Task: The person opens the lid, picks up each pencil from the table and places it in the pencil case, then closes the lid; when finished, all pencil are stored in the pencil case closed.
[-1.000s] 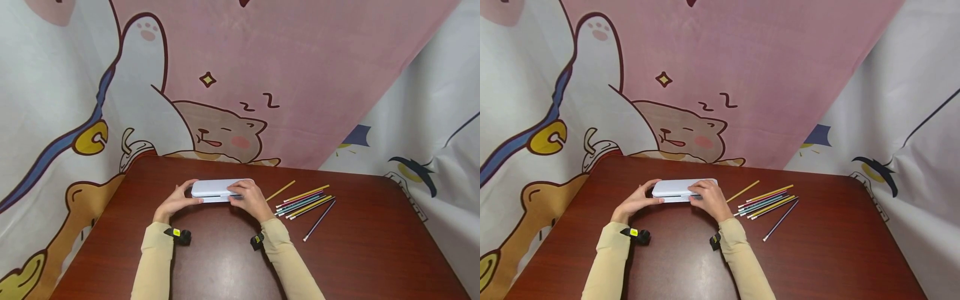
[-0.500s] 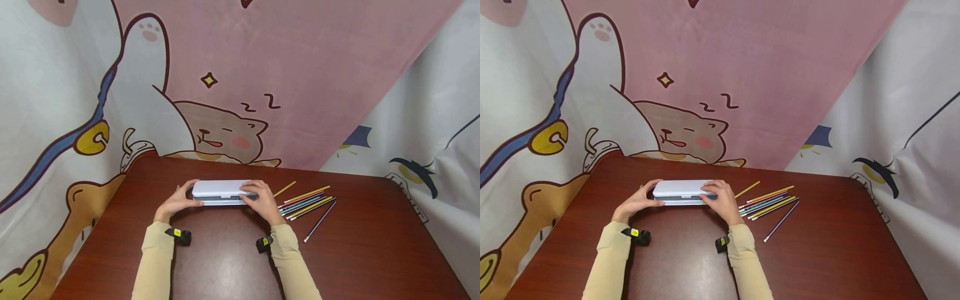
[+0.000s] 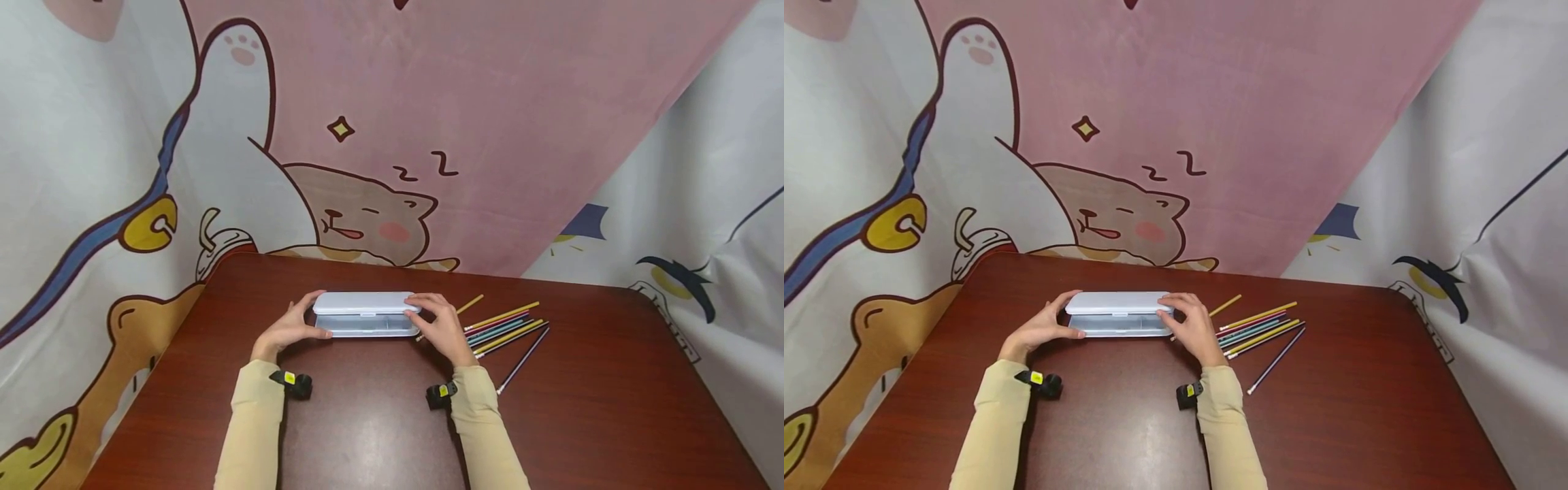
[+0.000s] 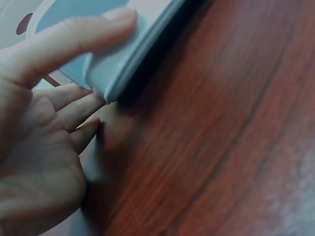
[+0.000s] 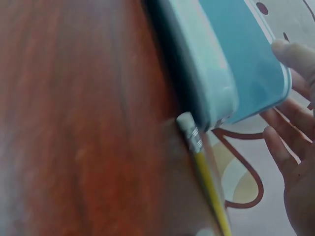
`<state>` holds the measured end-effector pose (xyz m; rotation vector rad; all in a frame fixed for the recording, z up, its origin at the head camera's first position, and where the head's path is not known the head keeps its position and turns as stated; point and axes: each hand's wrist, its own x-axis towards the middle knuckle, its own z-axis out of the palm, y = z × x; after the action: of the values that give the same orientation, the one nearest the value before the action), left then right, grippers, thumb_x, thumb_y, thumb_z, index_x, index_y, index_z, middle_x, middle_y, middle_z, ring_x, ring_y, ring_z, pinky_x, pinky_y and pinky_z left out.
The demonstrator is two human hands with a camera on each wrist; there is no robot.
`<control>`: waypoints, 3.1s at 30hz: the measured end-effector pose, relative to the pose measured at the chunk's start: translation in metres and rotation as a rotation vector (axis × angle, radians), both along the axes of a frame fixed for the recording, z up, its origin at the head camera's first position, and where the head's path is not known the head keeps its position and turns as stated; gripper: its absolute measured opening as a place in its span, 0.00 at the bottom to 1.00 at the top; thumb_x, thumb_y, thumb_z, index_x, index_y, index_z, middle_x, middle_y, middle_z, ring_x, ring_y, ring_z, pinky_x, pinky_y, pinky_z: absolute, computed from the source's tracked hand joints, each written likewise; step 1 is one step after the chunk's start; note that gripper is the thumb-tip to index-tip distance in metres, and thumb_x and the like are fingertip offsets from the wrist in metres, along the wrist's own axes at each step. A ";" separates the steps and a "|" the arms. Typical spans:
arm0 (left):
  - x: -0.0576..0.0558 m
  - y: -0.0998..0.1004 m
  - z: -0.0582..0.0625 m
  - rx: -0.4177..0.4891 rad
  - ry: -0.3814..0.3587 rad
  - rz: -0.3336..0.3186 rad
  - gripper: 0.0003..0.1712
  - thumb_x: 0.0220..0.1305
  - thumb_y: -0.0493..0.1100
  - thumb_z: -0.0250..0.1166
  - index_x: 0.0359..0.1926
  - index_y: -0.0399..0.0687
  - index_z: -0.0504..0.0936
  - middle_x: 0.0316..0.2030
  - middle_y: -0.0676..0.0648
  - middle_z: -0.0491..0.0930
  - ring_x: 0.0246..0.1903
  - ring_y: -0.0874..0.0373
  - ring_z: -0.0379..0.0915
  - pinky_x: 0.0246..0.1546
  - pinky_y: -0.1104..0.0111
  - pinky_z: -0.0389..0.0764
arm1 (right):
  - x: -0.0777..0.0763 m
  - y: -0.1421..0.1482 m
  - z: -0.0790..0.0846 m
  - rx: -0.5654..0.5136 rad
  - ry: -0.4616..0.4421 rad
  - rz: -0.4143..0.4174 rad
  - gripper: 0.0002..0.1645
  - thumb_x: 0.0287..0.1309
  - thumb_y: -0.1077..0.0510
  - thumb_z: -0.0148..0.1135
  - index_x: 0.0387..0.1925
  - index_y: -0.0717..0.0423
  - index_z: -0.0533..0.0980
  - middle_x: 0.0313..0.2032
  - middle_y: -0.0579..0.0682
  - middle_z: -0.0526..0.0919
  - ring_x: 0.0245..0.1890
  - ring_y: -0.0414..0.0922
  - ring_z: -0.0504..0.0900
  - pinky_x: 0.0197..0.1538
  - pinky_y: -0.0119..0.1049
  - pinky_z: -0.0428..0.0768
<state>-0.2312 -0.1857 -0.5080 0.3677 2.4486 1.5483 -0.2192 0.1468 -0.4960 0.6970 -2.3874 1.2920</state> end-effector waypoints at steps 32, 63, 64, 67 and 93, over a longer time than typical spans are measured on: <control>0.001 0.003 -0.002 -0.099 0.024 -0.044 0.55 0.47 0.37 0.75 0.71 0.33 0.53 0.70 0.31 0.53 0.71 0.39 0.40 0.65 0.46 0.20 | -0.041 -0.022 0.019 -0.162 0.060 -0.312 0.12 0.58 0.56 0.69 0.37 0.58 0.75 0.37 0.53 0.85 0.39 0.48 0.83 0.41 0.44 0.77; 0.002 0.004 -0.001 -0.114 0.027 -0.046 0.56 0.48 0.37 0.75 0.73 0.36 0.52 0.71 0.33 0.52 0.72 0.40 0.40 0.66 0.48 0.20 | -0.061 -0.012 0.007 -0.102 -0.012 -0.355 0.12 0.56 0.69 0.65 0.44 0.65 0.84 0.42 0.58 0.85 0.45 0.53 0.83 0.50 0.44 0.78; 0.002 0.004 -0.001 -0.115 0.028 -0.044 0.56 0.48 0.37 0.75 0.73 0.36 0.52 0.71 0.33 0.52 0.72 0.40 0.40 0.66 0.48 0.20 | -0.061 -0.012 0.006 -0.086 -0.026 -0.347 0.12 0.56 0.69 0.65 0.44 0.66 0.83 0.43 0.58 0.85 0.46 0.53 0.82 0.51 0.43 0.77; 0.002 0.005 -0.001 -0.119 0.032 -0.035 0.56 0.47 0.37 0.76 0.73 0.36 0.52 0.71 0.33 0.52 0.72 0.41 0.40 0.66 0.48 0.21 | -0.061 -0.011 0.003 -0.052 -0.050 -0.325 0.13 0.57 0.69 0.64 0.45 0.67 0.82 0.46 0.58 0.84 0.50 0.53 0.81 0.54 0.44 0.76; 0.004 0.008 -0.001 -0.126 0.018 0.000 0.55 0.49 0.40 0.75 0.74 0.44 0.53 0.72 0.36 0.51 0.72 0.39 0.35 0.65 0.47 0.20 | -0.023 0.039 0.022 0.085 0.024 -0.205 0.11 0.58 0.68 0.64 0.44 0.66 0.83 0.45 0.60 0.84 0.48 0.54 0.82 0.51 0.49 0.78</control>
<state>-0.2273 -0.1781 -0.5090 0.3599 2.5441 1.3875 -0.2424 0.1856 -0.4743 0.4728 -2.4333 1.0985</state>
